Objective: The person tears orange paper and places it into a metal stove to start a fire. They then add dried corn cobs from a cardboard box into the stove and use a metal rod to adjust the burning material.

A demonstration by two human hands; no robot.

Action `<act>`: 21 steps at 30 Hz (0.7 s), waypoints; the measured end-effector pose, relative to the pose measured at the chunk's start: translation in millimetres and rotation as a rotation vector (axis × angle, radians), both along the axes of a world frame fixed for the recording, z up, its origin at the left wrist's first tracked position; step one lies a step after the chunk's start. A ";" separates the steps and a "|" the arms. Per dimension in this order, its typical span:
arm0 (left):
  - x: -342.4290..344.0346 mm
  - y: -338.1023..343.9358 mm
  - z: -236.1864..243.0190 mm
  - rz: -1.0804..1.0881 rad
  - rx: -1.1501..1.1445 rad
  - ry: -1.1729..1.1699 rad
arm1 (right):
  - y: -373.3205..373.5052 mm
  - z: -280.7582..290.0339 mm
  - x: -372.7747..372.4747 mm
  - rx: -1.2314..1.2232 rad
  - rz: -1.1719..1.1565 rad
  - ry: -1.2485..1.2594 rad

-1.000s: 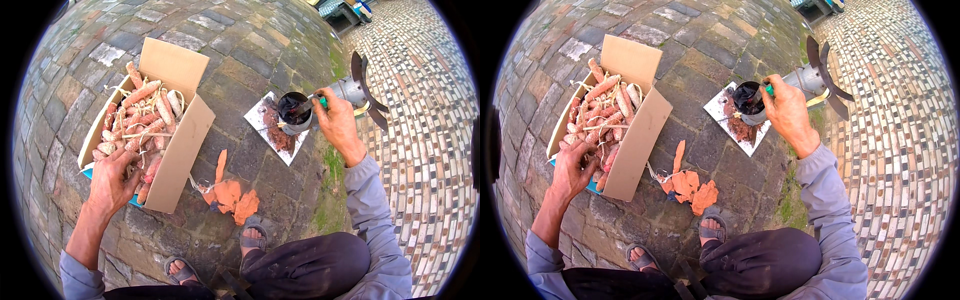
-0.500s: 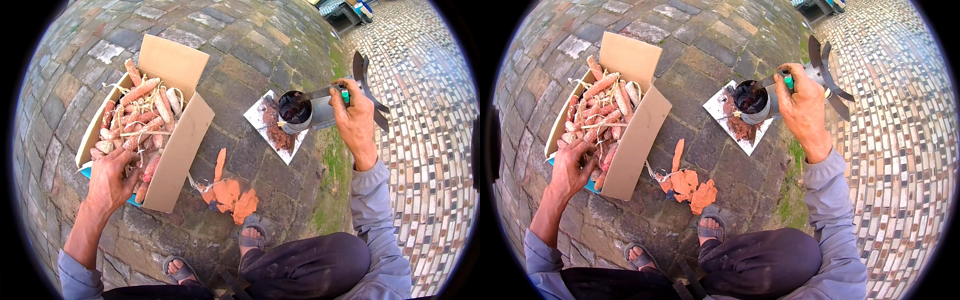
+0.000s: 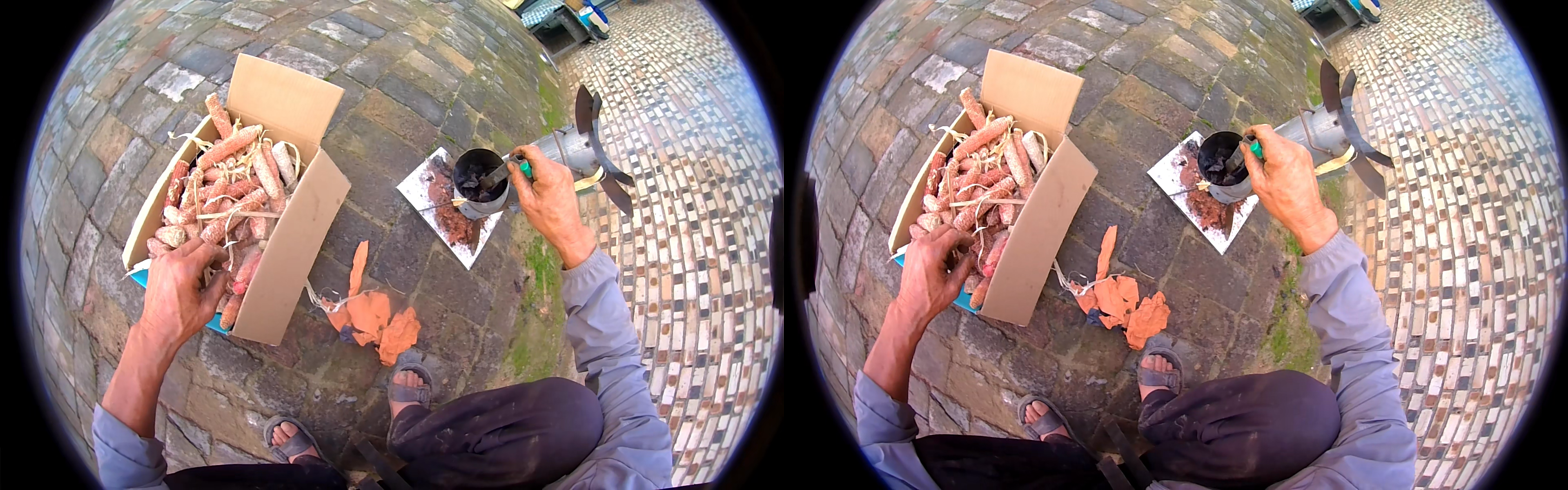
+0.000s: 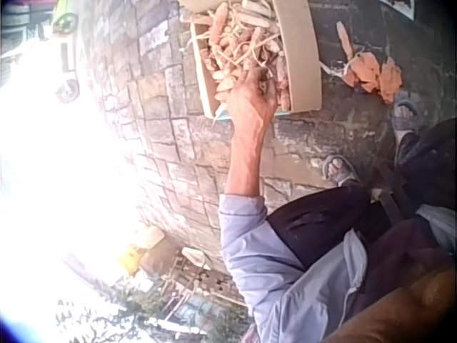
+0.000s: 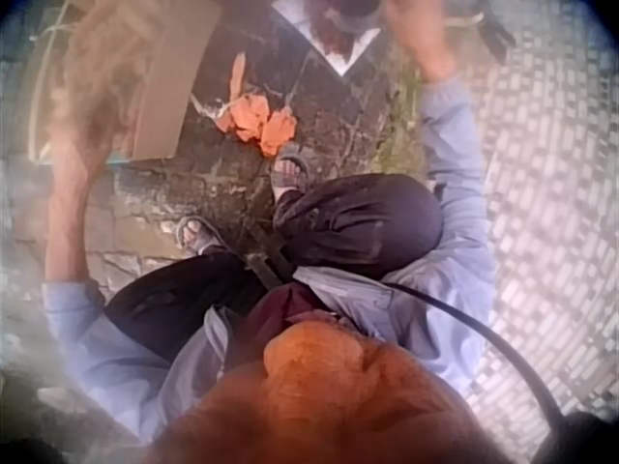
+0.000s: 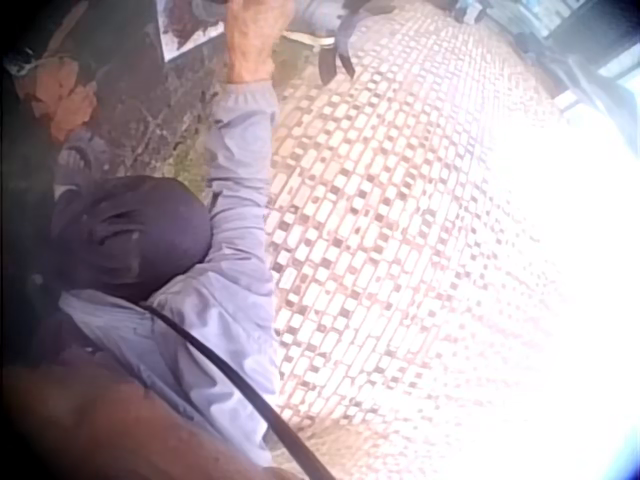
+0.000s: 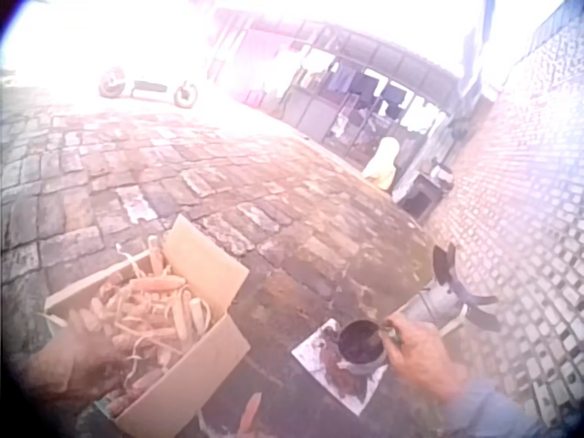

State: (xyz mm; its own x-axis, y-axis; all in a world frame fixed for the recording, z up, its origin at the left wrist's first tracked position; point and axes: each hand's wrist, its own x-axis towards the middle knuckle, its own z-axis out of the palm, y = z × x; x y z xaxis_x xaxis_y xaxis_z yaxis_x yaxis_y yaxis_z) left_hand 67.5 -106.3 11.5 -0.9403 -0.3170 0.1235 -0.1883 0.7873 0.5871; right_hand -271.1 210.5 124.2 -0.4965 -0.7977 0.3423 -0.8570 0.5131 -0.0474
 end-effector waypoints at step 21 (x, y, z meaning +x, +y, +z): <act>3.5 -2.5 -2.0 -0.021 -0.036 -0.009 | -4.3 33.6 2.9 -0.021 -0.027 0.039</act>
State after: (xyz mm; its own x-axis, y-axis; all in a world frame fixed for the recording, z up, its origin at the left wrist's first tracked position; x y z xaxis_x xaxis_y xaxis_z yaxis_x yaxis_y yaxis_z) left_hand 71.0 -108.8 9.5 -0.9480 -0.2924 0.1255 -0.1766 0.8116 0.5569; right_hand -268.2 206.2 157.8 -0.5036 -0.7768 0.3783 -0.8445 0.5350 -0.0256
